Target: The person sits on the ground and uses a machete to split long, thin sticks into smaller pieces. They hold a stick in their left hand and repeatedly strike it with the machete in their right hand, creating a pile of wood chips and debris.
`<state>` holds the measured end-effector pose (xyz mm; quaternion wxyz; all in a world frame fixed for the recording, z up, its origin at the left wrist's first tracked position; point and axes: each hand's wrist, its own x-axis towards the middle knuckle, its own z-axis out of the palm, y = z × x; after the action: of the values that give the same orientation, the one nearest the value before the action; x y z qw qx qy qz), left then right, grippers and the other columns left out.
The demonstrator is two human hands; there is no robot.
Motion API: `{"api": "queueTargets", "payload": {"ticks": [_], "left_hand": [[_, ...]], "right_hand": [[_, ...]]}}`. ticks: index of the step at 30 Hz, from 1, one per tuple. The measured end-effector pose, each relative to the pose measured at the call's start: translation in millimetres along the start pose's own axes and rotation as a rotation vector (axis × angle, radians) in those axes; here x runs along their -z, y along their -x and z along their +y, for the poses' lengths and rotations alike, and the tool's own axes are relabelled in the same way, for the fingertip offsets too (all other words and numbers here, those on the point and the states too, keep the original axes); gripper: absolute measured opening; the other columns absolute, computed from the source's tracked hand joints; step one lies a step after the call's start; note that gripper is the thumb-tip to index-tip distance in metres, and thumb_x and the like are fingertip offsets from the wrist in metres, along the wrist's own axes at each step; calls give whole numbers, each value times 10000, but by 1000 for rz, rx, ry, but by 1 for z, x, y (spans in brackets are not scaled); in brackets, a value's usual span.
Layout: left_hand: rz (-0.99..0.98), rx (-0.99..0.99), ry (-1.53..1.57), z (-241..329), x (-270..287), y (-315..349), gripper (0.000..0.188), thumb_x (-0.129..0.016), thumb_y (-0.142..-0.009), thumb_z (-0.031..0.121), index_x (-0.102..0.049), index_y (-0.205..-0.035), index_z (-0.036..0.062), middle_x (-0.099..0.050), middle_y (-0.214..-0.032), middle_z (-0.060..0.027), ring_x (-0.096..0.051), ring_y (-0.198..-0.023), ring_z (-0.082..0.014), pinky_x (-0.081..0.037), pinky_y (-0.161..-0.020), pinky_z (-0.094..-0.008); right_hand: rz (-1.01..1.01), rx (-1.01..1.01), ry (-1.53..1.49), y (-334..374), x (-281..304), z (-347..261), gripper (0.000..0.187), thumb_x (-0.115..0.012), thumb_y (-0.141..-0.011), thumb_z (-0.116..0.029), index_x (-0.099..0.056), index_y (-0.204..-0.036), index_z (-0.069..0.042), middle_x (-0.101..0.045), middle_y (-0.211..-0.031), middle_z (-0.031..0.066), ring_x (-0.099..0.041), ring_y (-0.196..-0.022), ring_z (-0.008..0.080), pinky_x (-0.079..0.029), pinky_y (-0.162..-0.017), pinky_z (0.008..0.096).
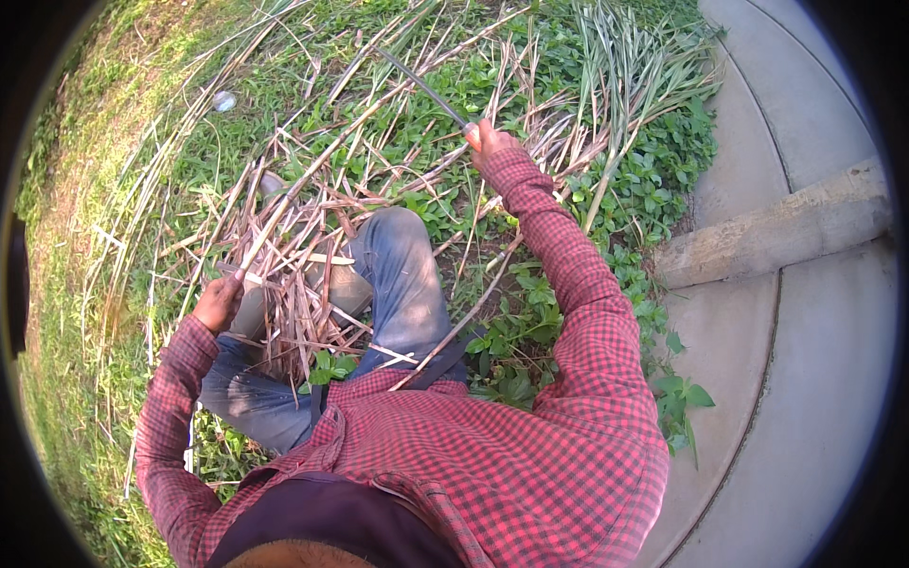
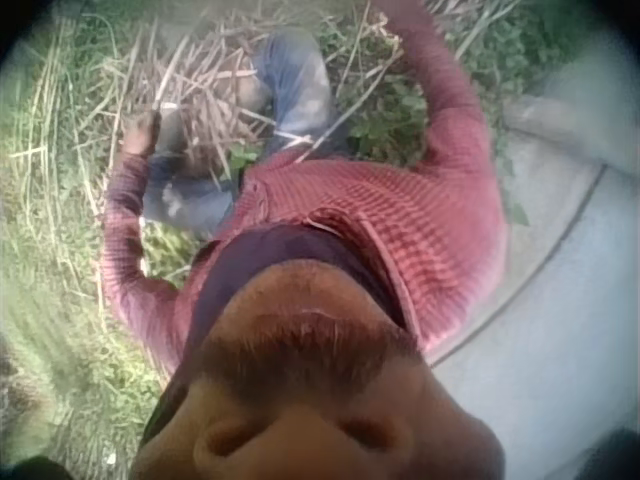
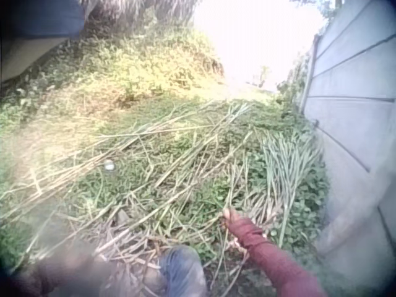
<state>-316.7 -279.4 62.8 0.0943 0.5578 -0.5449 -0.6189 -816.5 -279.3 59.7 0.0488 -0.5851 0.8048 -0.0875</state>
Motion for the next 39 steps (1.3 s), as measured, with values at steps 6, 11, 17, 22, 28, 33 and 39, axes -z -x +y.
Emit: {"api": "queueTargets", "payload": {"ticks": [6, 11, 17, 22, 28, 33, 39], "left_hand": [[57, -95, -72, -1, -9, -3, 430, -449, -883, 427, -445, -605, 98, -358, -454, 38, -293, -361, -61, -209, -350, -219], [61, -74, -27, -13, 11, 55, 417, -423, -899, 409, -393, -601, 118, -313, -467, 59, -250, -378, -57, -194, -359, -213], [116, -54, -150, -78, -7, 121, 413, -419, -906, 393, -428, -622, 92, -328, -500, 62, -278, -424, -40, -212, -389, -208], [210, -81, -189, -60, -13, 119, 404, -435, -910, 345, -424, -606, 79, -332, -490, 58, -294, -426, -40, -228, -391, -209], [130, 55, -54, -100, 29, 195, 458, -451, -890, 393, -368, -538, 112, -339, -450, 50, -286, -379, -47, -218, -359, -222], [203, 141, -163, -183, 13, 238, 437, -495, -878, 344, -415, -530, 92, -391, -463, 22, -334, -412, -69, -266, -389, -234], [1057, -435, -1293, -130, -24, 174, 141, -555, -821, 142, -554, -880, 14, -563, -764, -99, -551, -673, -242, -460, -582, -358]], "right_hand": [[176, 633, 8, 32, 28, -85, 317, -582, -747, -125, -425, -1017, -72, -568, -799, 134, -594, -712, 302, -504, -629, 376], [-155, 125, 86, -26, 5, -42, 258, -547, -801, -147, -438, -1019, -62, -570, -847, 139, -593, -801, 289, -493, -676, 368], [-117, -38, 141, -32, -4, 5, 287, -515, -823, -200, -407, -1057, -74, -602, -800, 186, -602, -764, 333, -485, -661, 432], [-93, 639, 238, 6, 0, -48, 229, -464, -825, -129, -385, -1032, -72, -542, -899, 171, -590, -827, 335, -494, -685, 432], [-99, 38, 106, -46, -10, 32, 249, -417, -878, -260, -432, -1025, -59, -566, -907, 204, -577, -861, 351, -474, -737, 434], [6, -255, -18, -55, -36, 89, 327, -398, -898, -317, -448, -1068, -43, -584, -924, 212, -566, -878, 374, -439, -751, 460], [-173, -126, 51, -15, -50, 46, 358, -329, -908, -357, -444, -1047, -48, -592, -825, 217, -585, -794, 372, -456, -693, 460]]}}
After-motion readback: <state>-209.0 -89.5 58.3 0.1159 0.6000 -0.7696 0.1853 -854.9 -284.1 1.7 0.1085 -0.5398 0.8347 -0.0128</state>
